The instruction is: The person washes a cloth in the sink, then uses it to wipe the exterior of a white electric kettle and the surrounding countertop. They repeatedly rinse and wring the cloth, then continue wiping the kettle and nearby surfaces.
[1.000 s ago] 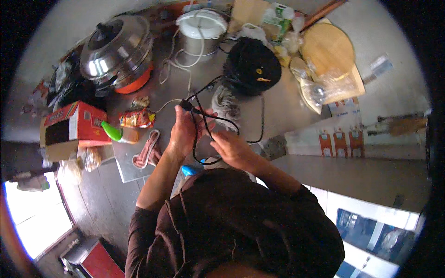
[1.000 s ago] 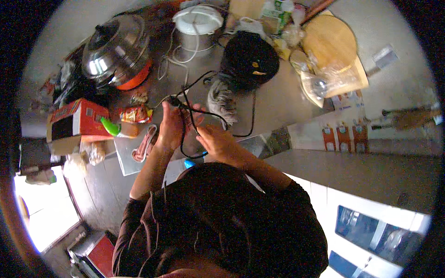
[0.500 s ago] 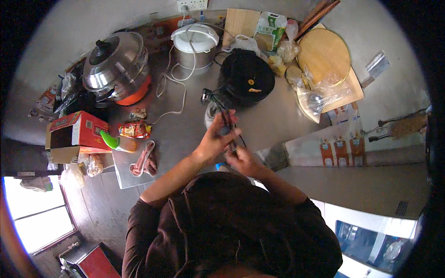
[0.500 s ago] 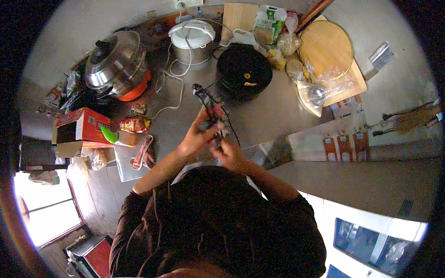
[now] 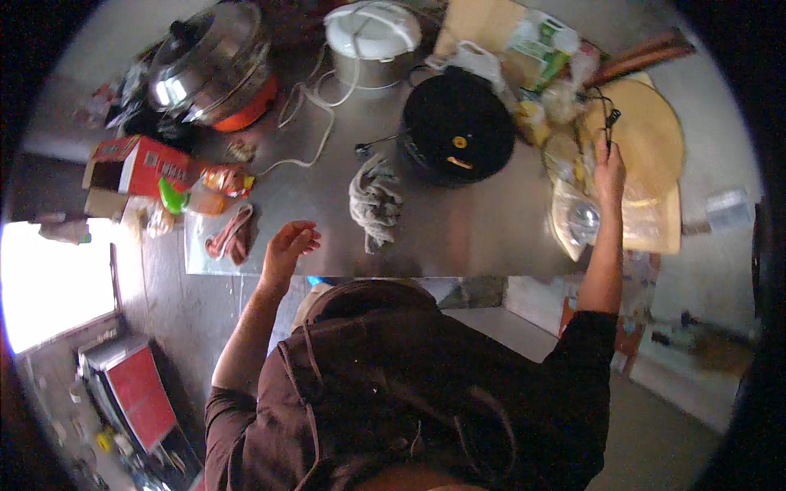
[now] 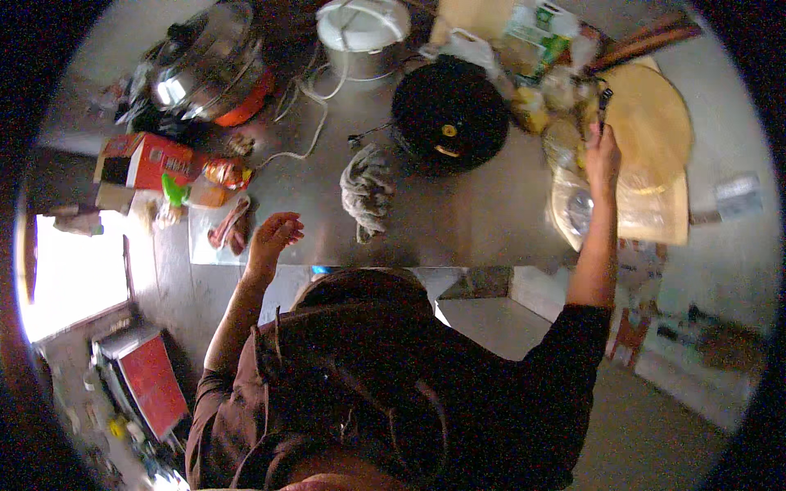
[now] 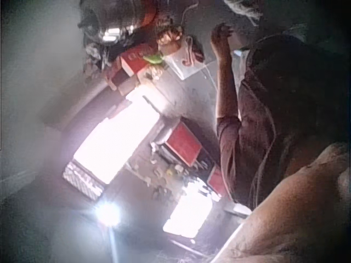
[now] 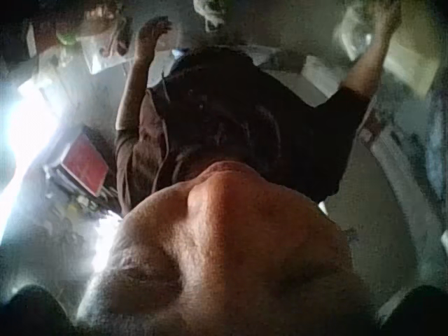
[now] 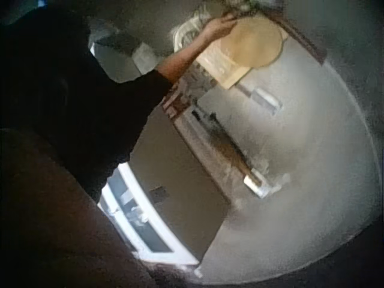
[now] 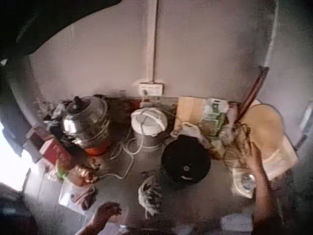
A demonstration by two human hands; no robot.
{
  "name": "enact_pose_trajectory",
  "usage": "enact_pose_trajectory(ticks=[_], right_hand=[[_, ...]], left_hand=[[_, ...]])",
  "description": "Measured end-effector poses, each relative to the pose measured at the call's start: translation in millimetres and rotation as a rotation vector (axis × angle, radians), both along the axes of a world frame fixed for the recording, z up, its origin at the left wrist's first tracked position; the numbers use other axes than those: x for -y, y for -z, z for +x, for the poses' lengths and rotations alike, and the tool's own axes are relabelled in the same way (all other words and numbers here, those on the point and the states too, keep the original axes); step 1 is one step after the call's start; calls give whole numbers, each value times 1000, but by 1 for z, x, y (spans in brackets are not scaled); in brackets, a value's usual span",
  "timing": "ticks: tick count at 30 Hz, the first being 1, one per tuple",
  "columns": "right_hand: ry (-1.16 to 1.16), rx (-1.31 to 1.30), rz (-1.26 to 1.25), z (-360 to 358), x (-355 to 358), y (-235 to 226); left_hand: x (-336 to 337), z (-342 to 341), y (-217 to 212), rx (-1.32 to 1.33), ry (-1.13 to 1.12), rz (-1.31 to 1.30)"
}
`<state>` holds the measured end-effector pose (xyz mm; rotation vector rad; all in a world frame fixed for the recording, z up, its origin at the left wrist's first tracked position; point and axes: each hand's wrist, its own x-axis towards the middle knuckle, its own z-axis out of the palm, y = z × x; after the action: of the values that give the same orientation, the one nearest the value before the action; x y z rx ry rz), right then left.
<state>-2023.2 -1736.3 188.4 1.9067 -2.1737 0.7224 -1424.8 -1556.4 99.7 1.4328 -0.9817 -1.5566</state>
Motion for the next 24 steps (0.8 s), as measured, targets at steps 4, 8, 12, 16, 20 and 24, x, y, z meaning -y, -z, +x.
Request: enact_pose_trajectory(ticks=[4,8,12,16,20,24], right_hand=[[76,-433,171,-186,57,69],[-137,-177,42,5,86,132],[-655,662,34,170,-4,135],[-727,558,322,291,-87,200],[-465,316,365,361,-90,274],[-354,197,324,401,-80,267]], left_hand=[[-8,-12,25,-39,-92,40],[-68,29,16,181,-256,129],[-80,52,60,435,-331,26],[-43,79,101,665,-310,-127],[37,80,130,847,-162,-142],[118,70,158,1198,17,-221]])
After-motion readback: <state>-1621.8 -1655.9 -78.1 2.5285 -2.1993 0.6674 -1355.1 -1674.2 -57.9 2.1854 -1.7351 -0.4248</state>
